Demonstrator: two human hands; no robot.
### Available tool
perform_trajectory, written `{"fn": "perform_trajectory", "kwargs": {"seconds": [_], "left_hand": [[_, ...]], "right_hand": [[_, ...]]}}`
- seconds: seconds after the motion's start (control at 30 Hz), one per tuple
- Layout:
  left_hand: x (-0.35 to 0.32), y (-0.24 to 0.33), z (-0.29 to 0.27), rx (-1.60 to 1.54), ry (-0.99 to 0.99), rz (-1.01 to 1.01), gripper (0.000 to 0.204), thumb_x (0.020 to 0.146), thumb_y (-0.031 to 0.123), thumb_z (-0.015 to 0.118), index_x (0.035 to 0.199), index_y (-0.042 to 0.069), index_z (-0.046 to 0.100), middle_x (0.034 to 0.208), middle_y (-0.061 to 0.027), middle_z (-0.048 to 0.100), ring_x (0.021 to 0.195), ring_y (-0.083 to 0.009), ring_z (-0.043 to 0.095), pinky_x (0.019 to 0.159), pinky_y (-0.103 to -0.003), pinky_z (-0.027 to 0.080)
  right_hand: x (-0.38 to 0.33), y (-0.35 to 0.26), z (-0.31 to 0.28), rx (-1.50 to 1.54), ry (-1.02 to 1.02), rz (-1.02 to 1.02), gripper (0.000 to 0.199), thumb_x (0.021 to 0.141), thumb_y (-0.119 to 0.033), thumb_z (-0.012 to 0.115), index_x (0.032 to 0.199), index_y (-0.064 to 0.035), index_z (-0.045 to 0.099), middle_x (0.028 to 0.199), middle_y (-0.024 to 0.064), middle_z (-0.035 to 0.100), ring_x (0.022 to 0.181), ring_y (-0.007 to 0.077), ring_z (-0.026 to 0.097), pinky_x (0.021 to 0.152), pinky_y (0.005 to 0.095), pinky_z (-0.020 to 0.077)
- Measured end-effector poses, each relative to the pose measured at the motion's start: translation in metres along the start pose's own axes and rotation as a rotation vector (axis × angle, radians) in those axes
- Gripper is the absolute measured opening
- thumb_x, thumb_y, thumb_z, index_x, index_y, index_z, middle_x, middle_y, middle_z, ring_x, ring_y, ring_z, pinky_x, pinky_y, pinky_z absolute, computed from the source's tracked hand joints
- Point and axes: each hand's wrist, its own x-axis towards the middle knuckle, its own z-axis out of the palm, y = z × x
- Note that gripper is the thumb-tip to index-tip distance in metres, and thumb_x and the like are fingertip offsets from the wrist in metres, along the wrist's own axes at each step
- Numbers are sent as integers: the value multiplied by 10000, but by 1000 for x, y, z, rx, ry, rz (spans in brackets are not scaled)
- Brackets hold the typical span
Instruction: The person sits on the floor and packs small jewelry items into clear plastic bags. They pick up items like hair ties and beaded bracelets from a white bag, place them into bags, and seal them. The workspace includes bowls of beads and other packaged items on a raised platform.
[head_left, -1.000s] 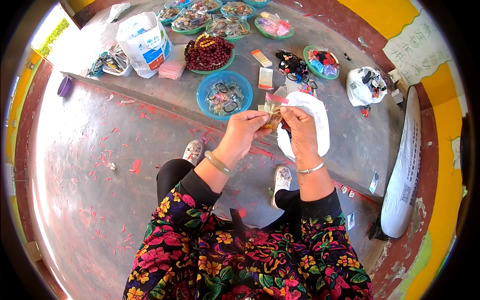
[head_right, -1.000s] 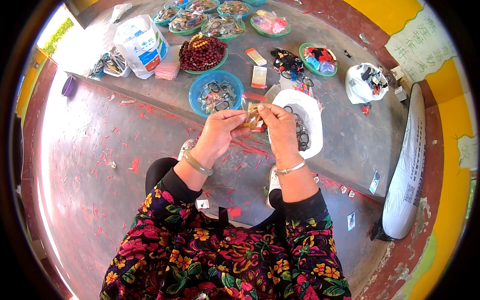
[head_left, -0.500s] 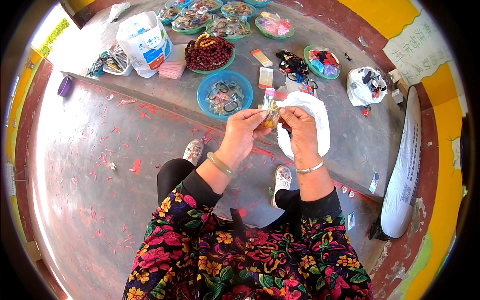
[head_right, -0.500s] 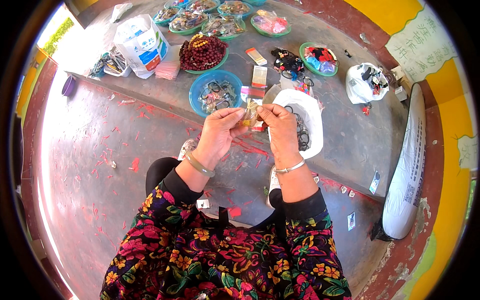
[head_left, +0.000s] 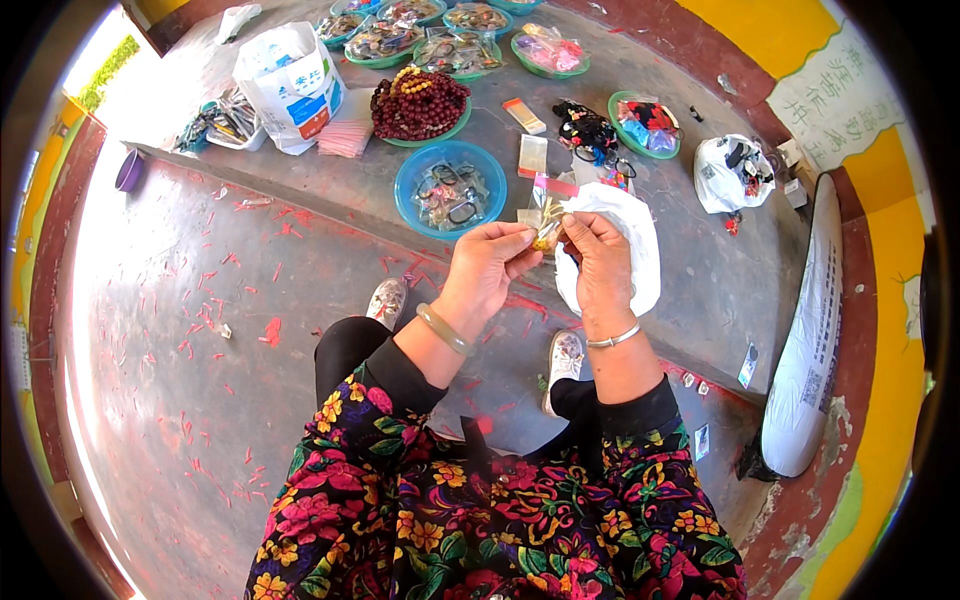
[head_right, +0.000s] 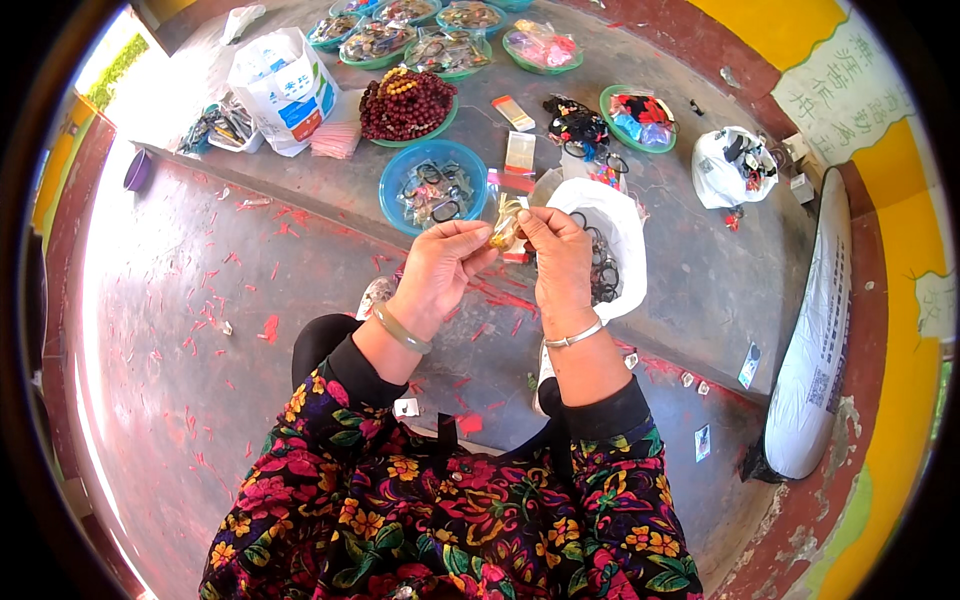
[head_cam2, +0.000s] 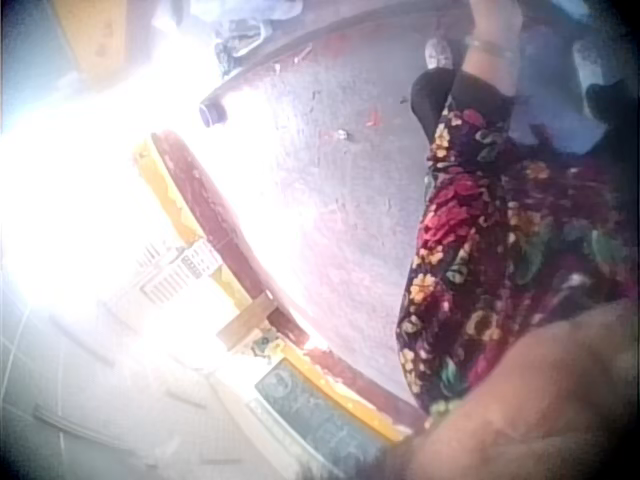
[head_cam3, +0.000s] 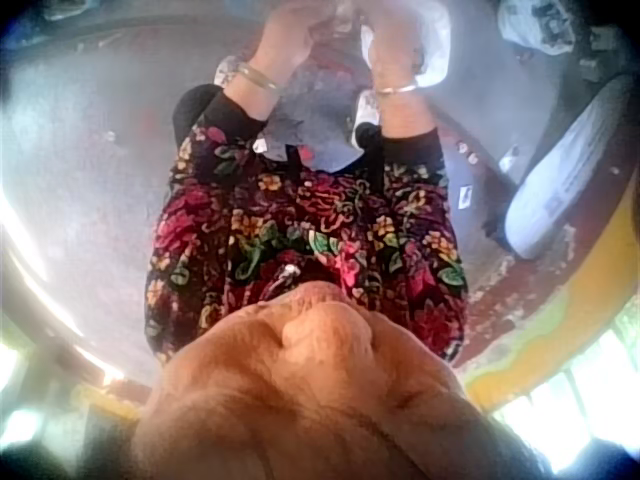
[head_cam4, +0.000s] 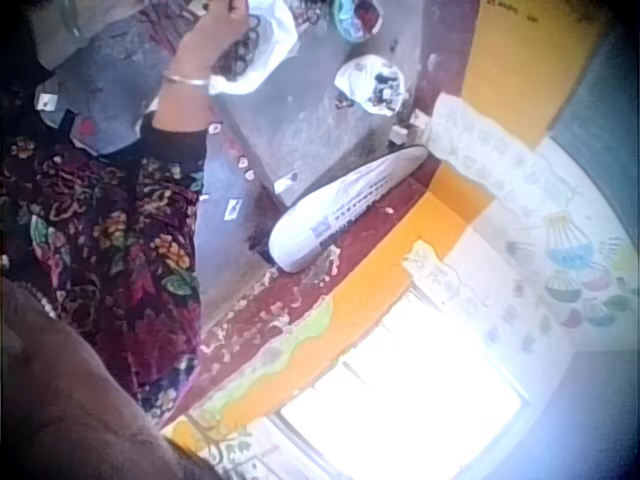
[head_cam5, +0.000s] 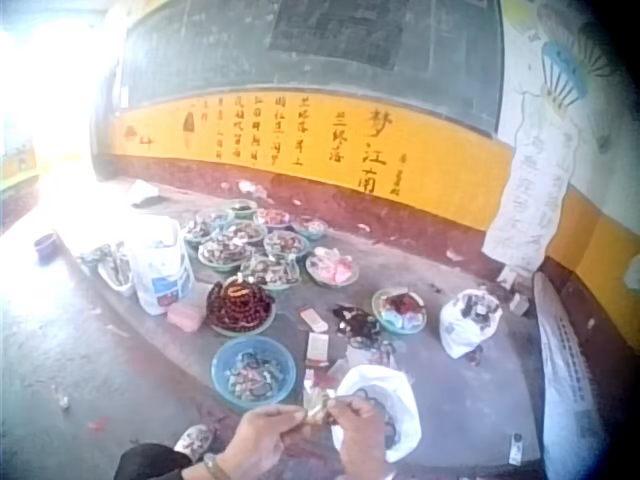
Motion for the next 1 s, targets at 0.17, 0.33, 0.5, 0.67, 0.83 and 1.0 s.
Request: {"fn": "perform_trajectory", "kwargs": {"seconds": [0.17,0.33,0.5,0.67,0.83,1.0], "left_hand": [[-2,1,0,9,5,47,104,864,47,568,921,-38,583,894,-108,623,786,-162,627,718,-252,544],[-3,1,3,36,-7,106,101,876,53,555,928,-33,572,891,-98,618,802,-163,626,729,-265,547],[-6,2,9,56,-4,75,115,853,90,597,936,12,578,903,-63,617,746,-123,601,613,-238,501],[-3,9,6,214,5,53,126,829,119,635,922,46,592,849,-23,619,648,-76,556,495,-200,389],[-4,12,5,207,-30,40,99,820,94,644,913,60,631,803,-7,628,618,-51,527,491,-172,380],[0,12,-1,101,-67,76,109,836,38,607,932,-11,619,856,-61,634,692,-87,573,600,-187,466]], "right_hand": [[3,-6,-2,-49,-51,58,154,805,-114,667,911,-2,657,775,22,640,698,73,560,629,196,418],[-3,-14,4,-104,-114,98,152,803,-94,658,911,13,656,776,29,640,708,81,565,646,203,440],[0,-8,-2,-126,-110,37,134,803,-87,653,882,21,655,765,35,640,695,84,567,595,211,478],[-3,-18,2,-200,-195,95,123,814,-85,641,875,22,655,765,34,639,694,78,564,598,207,468],[-2,-11,0,-177,-221,65,123,823,-82,633,877,27,653,762,17,632,692,62,549,633,192,440],[-2,-8,2,-192,-232,31,127,824,-83,634,882,28,652,765,6,628,695,49,537,646,186,423]]}}
